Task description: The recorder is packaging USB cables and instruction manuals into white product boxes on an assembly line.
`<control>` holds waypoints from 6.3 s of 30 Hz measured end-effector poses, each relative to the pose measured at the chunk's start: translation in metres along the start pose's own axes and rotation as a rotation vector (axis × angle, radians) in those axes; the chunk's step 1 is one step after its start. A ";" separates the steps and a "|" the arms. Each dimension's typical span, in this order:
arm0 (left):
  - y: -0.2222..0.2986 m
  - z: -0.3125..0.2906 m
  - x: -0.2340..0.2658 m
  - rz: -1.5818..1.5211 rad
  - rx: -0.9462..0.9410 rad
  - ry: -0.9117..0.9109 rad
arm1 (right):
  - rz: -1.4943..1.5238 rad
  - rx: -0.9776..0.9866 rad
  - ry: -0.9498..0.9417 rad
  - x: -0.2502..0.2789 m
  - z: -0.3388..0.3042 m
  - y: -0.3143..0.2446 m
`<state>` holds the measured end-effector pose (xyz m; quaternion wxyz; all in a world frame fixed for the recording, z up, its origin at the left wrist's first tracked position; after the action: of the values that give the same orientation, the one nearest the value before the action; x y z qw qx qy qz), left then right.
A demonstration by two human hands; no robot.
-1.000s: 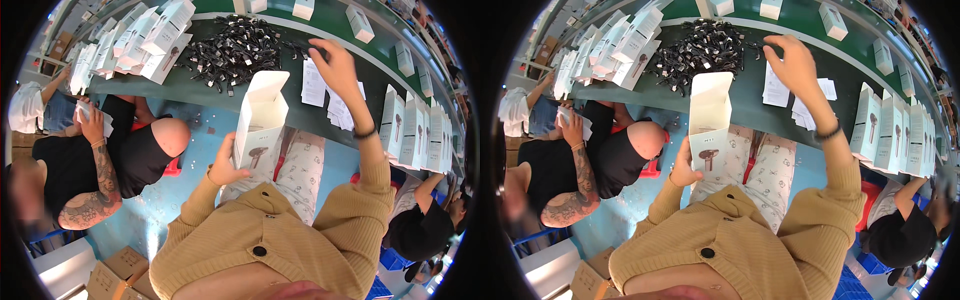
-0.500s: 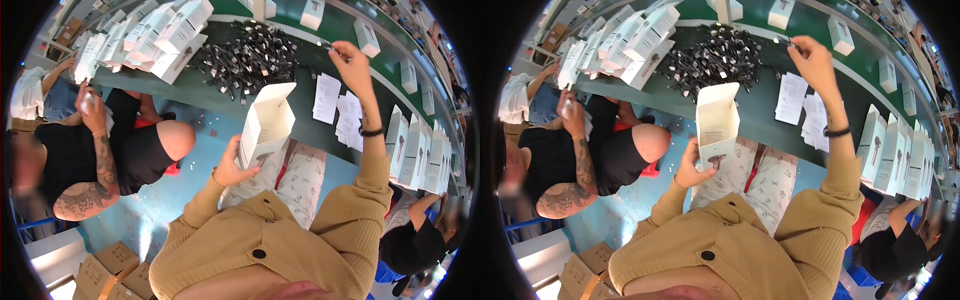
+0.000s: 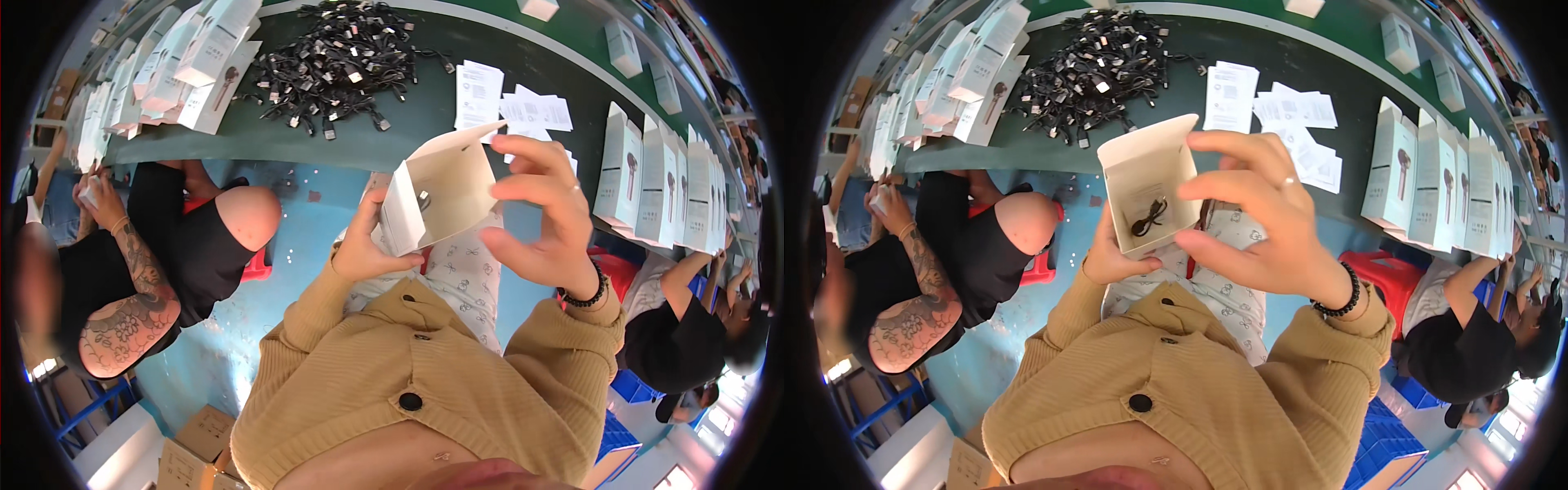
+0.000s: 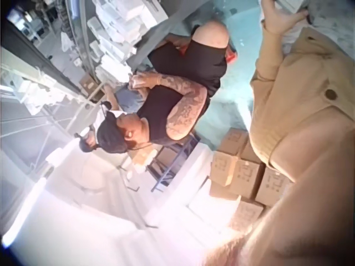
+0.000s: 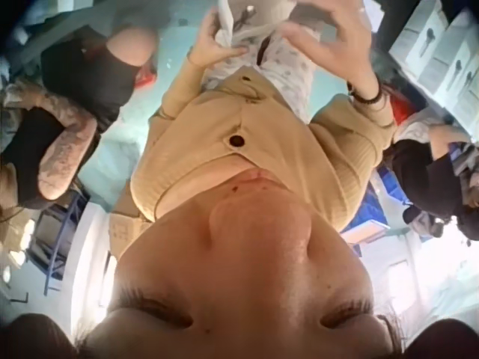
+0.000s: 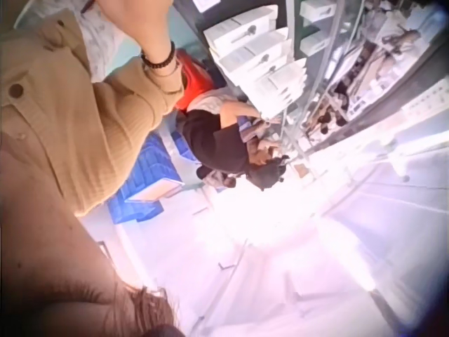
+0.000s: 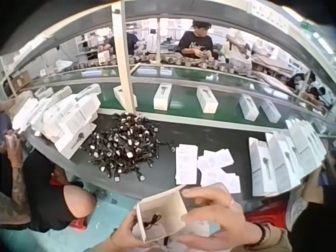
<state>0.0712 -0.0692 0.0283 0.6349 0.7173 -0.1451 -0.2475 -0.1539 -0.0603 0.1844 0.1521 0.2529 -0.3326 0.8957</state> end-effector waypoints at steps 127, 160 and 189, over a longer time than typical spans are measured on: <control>0.030 0.039 0.013 0.453 -0.527 -0.097 | 0.323 0.090 -0.584 0.055 0.034 -0.027; 0.000 0.023 0.089 0.682 -0.759 0.464 | 0.058 -0.459 0.141 -0.017 0.067 0.065; 0.047 0.044 -0.049 0.863 -0.570 0.437 | 0.403 -0.550 0.640 -0.052 -0.081 -0.016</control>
<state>0.0113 -0.0880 0.0793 0.8627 0.4274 -0.2179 0.1598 -0.1324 0.0005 0.1108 0.1314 -0.1557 -0.5365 0.8190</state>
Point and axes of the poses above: each hand's wrist, its own z-axis towards the middle knuckle, its own x-axis out of the back of the hand, y = z × x, the point moved 1 cm from there along z, towards the middle knuckle, and after that the axes turned 6 degrees about x, right-handed, at the moved point
